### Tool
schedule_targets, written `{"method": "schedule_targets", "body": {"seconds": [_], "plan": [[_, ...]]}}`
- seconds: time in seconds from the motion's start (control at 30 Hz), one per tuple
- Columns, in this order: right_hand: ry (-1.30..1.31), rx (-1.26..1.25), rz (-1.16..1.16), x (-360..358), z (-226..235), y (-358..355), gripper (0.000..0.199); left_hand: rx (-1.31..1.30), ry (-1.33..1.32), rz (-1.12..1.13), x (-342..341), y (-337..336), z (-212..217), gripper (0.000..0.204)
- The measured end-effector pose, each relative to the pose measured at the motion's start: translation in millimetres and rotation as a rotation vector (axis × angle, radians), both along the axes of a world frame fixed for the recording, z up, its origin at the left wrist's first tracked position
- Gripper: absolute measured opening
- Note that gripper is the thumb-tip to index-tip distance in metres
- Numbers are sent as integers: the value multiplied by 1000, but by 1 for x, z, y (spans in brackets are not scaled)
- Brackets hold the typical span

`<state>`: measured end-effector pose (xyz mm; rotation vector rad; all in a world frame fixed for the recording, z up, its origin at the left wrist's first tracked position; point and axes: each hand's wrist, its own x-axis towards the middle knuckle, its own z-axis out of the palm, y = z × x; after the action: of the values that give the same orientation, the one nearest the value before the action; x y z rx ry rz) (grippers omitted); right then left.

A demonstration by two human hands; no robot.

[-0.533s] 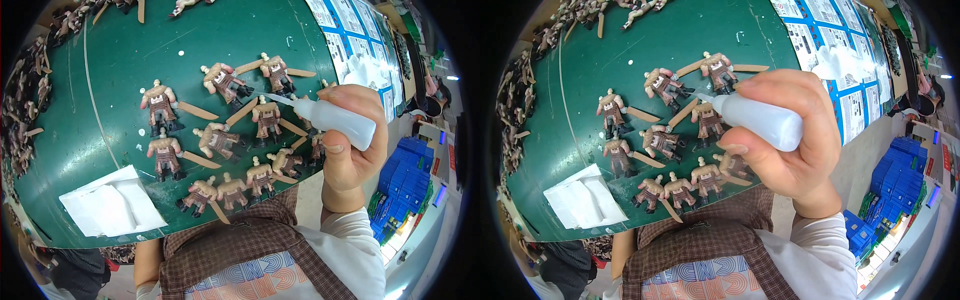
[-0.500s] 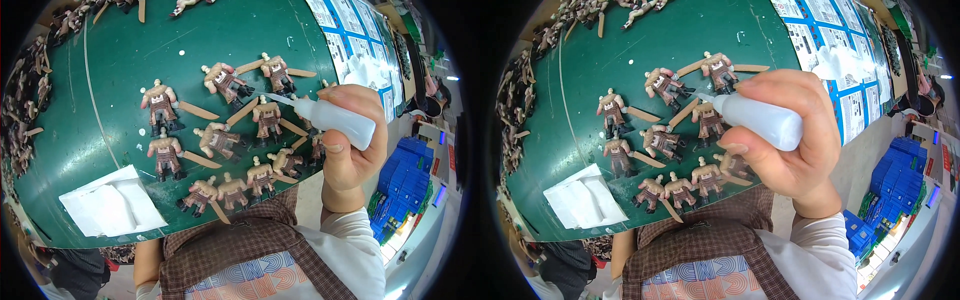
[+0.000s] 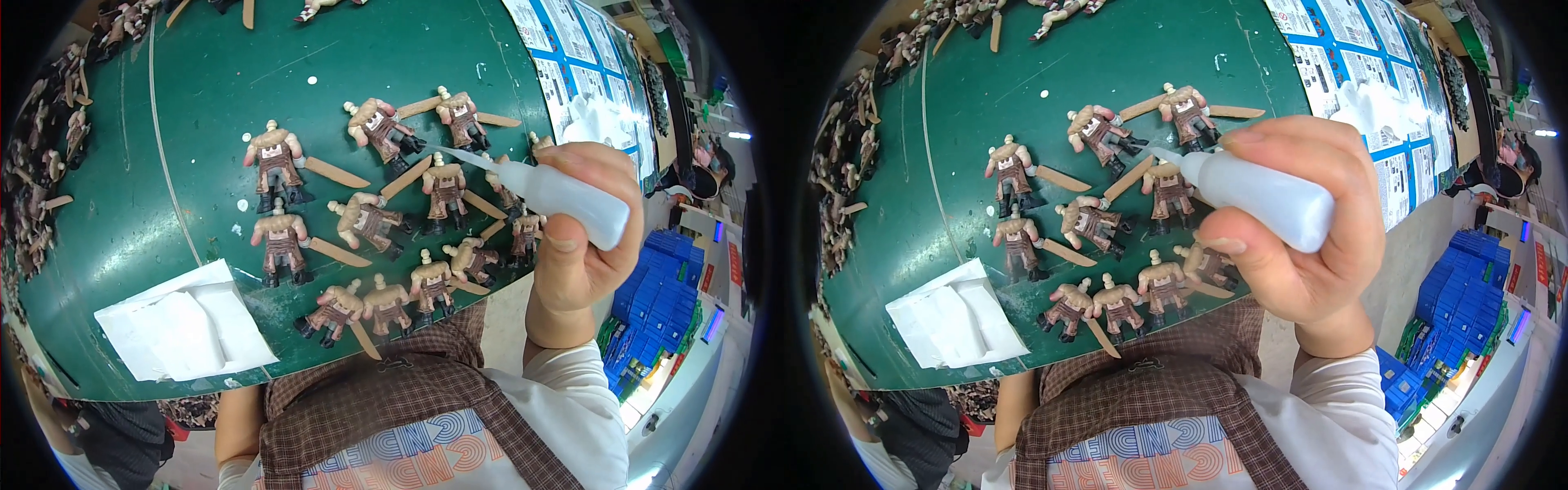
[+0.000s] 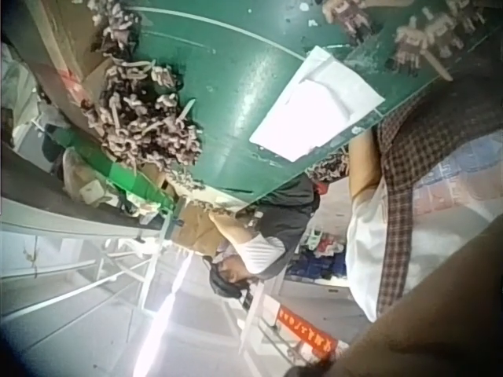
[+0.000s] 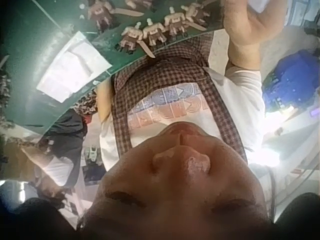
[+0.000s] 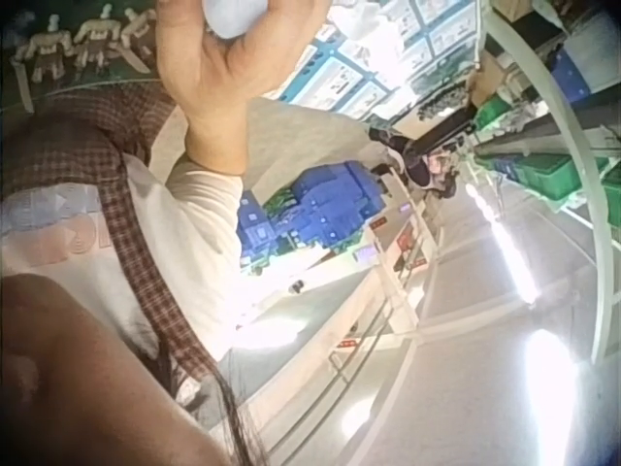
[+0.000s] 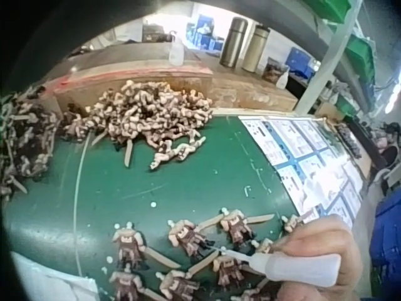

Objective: The person applies glue to toy figurine parts using a squeeze bottle, then assembles the figurines by hand.

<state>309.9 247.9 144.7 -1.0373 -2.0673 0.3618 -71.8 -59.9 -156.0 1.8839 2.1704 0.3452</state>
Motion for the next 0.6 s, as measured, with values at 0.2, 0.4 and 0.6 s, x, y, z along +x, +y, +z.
{"method": "schedule_targets", "body": {"seconds": [0.2,0.4,0.6], "plan": [[-53,-29,132,-25,17,-10,59,-12,23,19,6,-13,10,29],[-70,-47,224,-49,11,-9,63,-19,27,38,19,-19,13,30],[-112,-79,229,-55,8,-8,60,-21,34,47,31,-16,15,30]]}}
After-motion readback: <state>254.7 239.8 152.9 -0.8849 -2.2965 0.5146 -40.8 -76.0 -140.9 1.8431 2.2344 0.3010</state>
